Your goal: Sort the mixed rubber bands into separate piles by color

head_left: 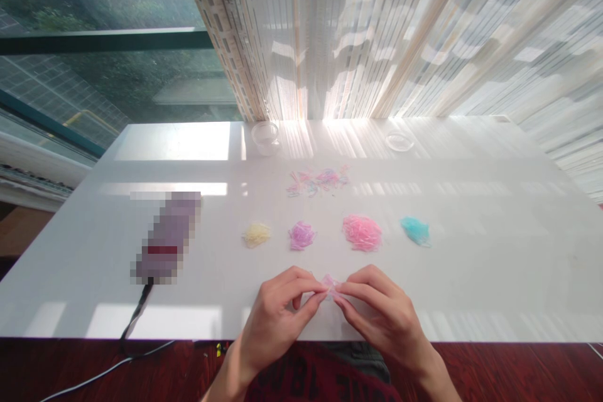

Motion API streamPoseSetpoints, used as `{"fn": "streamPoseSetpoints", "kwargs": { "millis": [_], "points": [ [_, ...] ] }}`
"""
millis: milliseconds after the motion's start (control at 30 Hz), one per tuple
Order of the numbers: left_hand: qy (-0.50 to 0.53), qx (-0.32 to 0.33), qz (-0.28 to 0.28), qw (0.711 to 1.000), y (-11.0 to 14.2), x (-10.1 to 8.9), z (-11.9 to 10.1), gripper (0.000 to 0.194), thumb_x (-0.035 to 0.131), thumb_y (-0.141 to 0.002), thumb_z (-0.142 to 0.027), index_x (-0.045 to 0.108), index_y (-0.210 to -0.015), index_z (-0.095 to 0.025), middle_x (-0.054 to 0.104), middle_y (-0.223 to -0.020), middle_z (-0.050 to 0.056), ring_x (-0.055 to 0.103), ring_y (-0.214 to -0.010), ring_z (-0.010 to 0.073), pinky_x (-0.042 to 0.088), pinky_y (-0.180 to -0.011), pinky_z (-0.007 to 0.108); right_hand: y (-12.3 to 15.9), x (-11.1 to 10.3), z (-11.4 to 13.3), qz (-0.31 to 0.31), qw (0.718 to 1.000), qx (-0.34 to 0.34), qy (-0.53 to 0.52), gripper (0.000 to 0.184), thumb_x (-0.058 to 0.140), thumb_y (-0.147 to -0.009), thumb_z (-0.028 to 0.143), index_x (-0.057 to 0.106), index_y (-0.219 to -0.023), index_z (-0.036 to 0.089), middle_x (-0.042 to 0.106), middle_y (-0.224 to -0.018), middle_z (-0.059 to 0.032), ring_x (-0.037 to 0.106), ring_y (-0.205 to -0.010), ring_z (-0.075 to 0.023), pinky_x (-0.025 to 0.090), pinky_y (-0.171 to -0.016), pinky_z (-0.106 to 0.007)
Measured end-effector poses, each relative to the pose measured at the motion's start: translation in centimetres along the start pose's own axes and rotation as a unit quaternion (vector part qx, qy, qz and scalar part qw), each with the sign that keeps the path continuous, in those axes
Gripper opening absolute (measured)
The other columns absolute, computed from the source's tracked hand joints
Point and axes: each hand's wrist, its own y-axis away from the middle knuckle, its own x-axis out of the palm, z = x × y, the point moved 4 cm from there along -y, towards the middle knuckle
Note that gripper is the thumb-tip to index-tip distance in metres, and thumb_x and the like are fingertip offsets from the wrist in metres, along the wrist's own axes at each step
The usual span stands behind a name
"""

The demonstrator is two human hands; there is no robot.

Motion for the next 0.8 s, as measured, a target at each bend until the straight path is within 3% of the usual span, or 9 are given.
{"fn": "streamPoseSetpoints", "kwargs": {
  "millis": [200,367,500,633,800],
  "points": [
    [0.002,-0.005,0.0,1.0,0.04,0.05,0.06,0.01,0.07,-0.099,-0.016,0.078,-0.102,-0.02,0.075,-0.087,0.005,0.063,-0.068,0.0124,0.052,-0.061,0.02,-0.09,-0.2,0.0,-0.004,1.0,0.006,-0.007,0.015,0.068,-0.097,0.011,0.075,-0.106,0.021,0.07,-0.086,-0.0048,0.068,-0.075,-0.0169,0.061,-0.066,-0.028],
    [-0.003,-0.006,-0.001,1.0,0.07,0.07,0.02,0.01,0.07,-0.098,-0.015,0.078,-0.101,-0.02,0.074,-0.086,0.004,0.059,-0.064,0.0112,0.05,-0.059,0.02,-0.16,-0.35,0.1,-0.023,1.0,0.004,-0.006,0.022,0.072,-0.095,0.013,0.074,-0.114,0.021,0.071,-0.087,-0.0048,0.069,-0.075,-0.0175,0.062,-0.065,-0.028],
    [-0.005,-0.008,0.004,1.0,0.04,0.08,0.06,0.01,0.069,-0.099,-0.015,0.077,-0.1,-0.02,0.074,-0.087,0.005,0.062,-0.066,0.0119,0.051,-0.06,0.02,-0.06,-0.23,0.03,-0.013,1.0,0.005,-0.008,0.016,0.071,-0.095,0.011,0.075,-0.106,0.022,0.07,-0.086,-0.0046,0.069,-0.074,-0.0168,0.061,-0.064,-0.028],
    [-0.006,-0.01,0.007,1.0,-0.02,0.12,0.17,0.01,0.069,-0.098,-0.014,0.078,-0.1,-0.02,0.074,-0.087,0.005,0.06,-0.065,0.0113,0.05,-0.059,0.019,0.06,-0.28,-0.03,-0.021,1.0,0.004,-0.004,0.023,0.072,-0.094,0.011,0.073,-0.114,0.021,0.07,-0.087,-0.0049,0.069,-0.075,-0.0171,0.061,-0.065,-0.028],
    [-0.007,-0.006,0.006,1.0,-0.04,0.12,0.12,0.01,0.069,-0.098,-0.013,0.077,-0.1,-0.019,0.074,-0.087,0.005,0.06,-0.065,0.011,0.05,-0.059,0.019,-0.05,-0.26,0.01,-0.013,1.0,0.002,-0.005,0.017,0.07,-0.095,0.009,0.075,-0.106,0.021,0.069,-0.086,-0.0047,0.068,-0.075,-0.016,0.061,-0.064,-0.026]
  ]
}}
